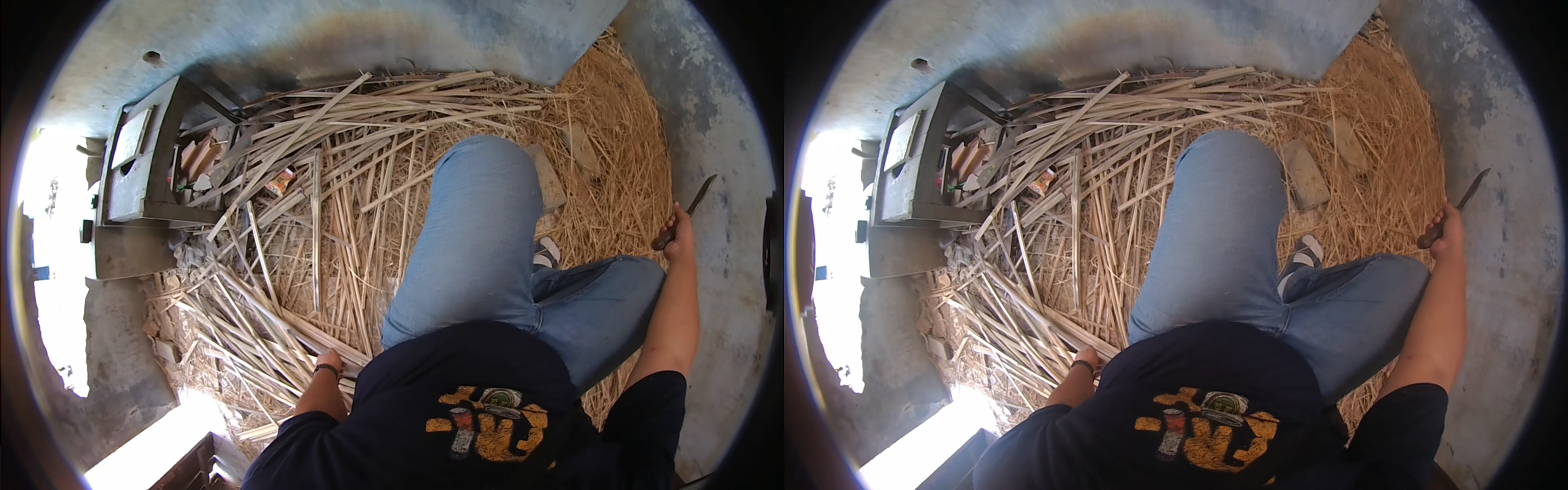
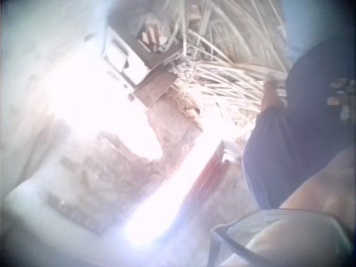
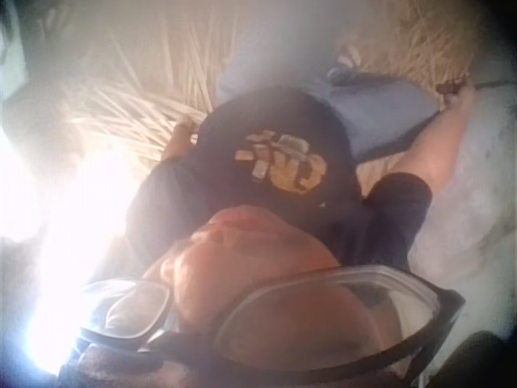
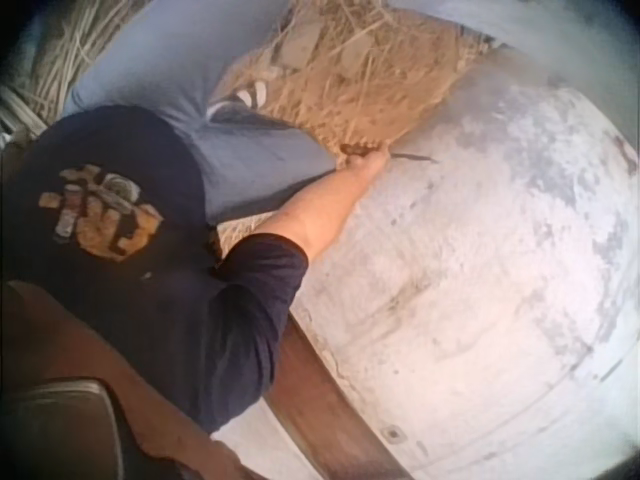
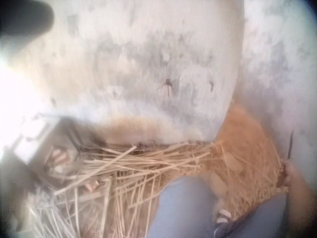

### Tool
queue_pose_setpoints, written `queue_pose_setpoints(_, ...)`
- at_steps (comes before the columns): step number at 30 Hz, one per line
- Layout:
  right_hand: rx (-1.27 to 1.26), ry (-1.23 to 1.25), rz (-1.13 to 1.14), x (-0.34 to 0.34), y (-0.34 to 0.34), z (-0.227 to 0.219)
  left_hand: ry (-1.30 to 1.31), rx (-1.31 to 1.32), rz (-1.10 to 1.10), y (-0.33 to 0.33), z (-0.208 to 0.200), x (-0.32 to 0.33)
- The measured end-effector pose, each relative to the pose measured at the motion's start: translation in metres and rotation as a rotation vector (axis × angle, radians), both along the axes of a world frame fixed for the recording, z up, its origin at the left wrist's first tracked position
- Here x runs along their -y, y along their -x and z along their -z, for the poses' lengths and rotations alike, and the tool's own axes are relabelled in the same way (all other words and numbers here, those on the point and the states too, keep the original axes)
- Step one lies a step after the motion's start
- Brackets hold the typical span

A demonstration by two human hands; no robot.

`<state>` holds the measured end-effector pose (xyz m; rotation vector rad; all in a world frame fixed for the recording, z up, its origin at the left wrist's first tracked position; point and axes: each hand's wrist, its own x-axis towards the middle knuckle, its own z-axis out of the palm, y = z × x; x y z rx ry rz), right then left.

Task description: The person sits on a bed of straw and uses a curved knife to split long bamboo strips into thinner slivers. They hold the bamboo against a metal surface and repeatedly strike it with the knife to separate the material, accumulating a pile of processed strips.

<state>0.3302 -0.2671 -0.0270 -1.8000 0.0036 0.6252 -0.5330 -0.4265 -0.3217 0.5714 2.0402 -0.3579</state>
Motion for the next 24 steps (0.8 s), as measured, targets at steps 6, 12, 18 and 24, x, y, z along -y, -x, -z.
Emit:
queue_pose_setpoints(6, -0.037, 0.012, -0.091, -0.013, -0.005, 0.011, -0.434, -0.214, 0.195, 0.075, 0.011, -0.003)
queue_pose_setpoints(12, 0.000, 0.072, -0.126, -0.017, 0.003, 0.012, -0.647, 0.019, -0.614, 0.049, -0.111, -0.100)
queue_pose_setpoints(18, 0.070, 0.104, -0.255, -0.010, -0.001, 0.019, -0.811, 0.297, -0.932, -0.002, -0.168, -0.151)
queue_pose_setpoints(24, 0.020, 0.099, -0.231, 0.002, -0.020, 0.029, -0.981, 0.169, -0.512, -0.082, -0.232, -0.180)
